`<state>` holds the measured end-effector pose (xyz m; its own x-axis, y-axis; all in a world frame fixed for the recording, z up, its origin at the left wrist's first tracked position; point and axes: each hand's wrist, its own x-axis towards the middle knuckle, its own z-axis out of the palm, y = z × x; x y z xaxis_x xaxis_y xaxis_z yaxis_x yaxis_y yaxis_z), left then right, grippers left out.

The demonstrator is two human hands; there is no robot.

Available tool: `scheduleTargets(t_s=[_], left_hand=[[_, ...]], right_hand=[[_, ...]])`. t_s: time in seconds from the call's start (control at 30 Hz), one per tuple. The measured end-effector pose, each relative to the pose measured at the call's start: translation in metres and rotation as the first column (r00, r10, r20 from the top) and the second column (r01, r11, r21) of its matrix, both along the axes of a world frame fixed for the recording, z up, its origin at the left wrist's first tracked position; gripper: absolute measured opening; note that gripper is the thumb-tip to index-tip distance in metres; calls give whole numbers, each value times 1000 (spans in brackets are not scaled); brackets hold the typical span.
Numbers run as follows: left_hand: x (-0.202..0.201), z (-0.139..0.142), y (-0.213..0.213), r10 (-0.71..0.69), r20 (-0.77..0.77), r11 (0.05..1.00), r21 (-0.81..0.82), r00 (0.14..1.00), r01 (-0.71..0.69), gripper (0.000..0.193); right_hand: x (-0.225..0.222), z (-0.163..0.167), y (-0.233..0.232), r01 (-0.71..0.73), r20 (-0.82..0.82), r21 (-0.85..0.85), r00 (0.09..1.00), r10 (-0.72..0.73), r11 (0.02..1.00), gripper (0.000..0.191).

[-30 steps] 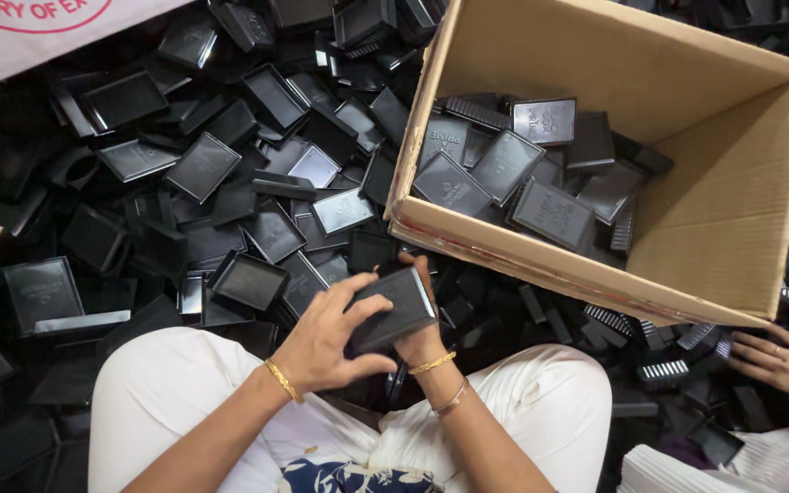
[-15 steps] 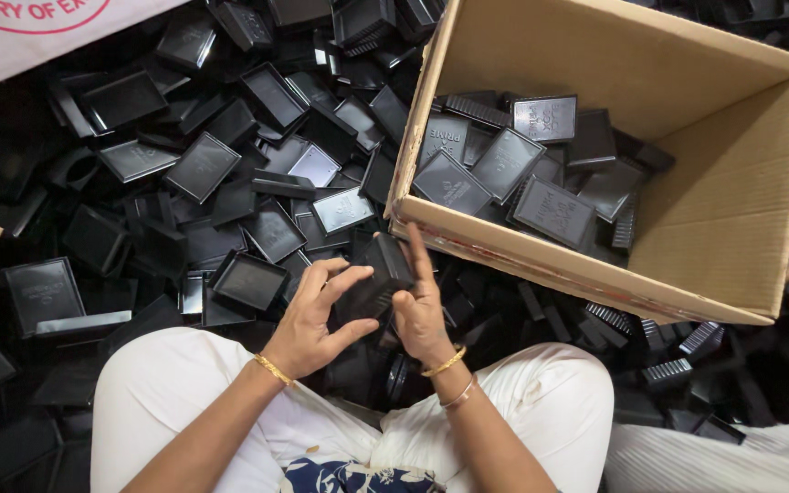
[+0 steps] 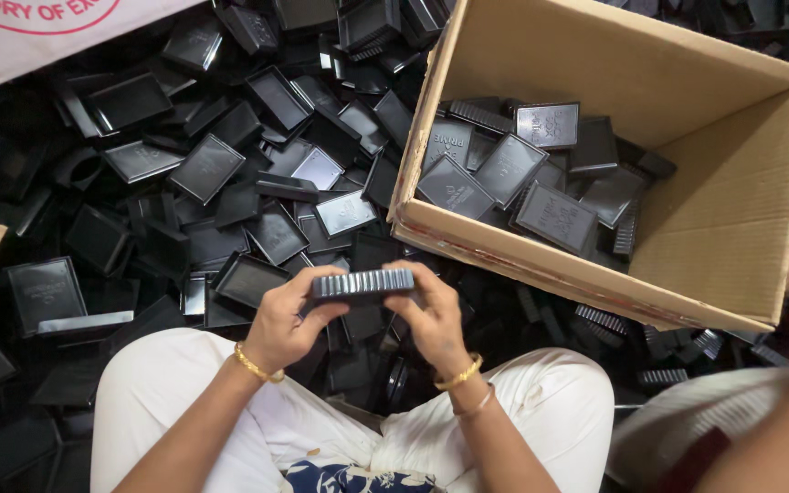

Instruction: The person sits on the floor among a large pile of black plastic boxes and sorts them one at a time, placing selected boxes into a cardboard box beside them. Other people nearby handle boxes from the same pile.

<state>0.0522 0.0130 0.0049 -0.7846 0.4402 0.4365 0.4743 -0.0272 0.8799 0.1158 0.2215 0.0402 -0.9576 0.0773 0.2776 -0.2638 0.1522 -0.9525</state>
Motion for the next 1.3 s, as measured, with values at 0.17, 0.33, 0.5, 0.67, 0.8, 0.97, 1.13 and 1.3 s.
scheduleTargets(t_s=[0.17, 0.33, 0.5, 0.67, 0.8, 0.97, 1.13, 1.3], left_hand=[[-45, -18, -17, 69, 53, 995, -80, 996, -65, 43], [-106, -60, -7, 70, -375, 675, -665, 924, -321, 60], [-124, -88, 1, -175, -642, 356, -748, 747, -560, 49], [-126, -83, -12, -187, -696, 262, -716, 694, -647, 22], [-125, -69, -18, -41, -788, 314, -594, 614, -741, 5], [-97, -42, -15, 438, -610, 550, -398, 660, -734, 26], [-34, -42, 20, 311, 219, 848, -504, 925, -165, 38], [-24, -50, 20, -332, 505, 943, 163, 797, 290, 47]], right_hand=[[12, 69, 23, 698, -762, 326, 593, -260, 637, 18], [0, 73, 22, 865, -849, 405, 476, -230, 295, 32], [-31, -31, -61, 139, -251, 765, 964, 92, 629, 46], [-58, -125, -98, -62, 53, 933, 998, 34, 354, 71], [-58, -131, -96, -122, 190, 913, 972, -140, 390, 69], [-44, -90, -51, -69, 426, 444, 893, -142, 893, 87], [-8, -65, -22, -103, 334, -224, 926, 176, 969, 72], [-2, -57, -12, 134, 396, -414, 917, 46, 900, 68]])
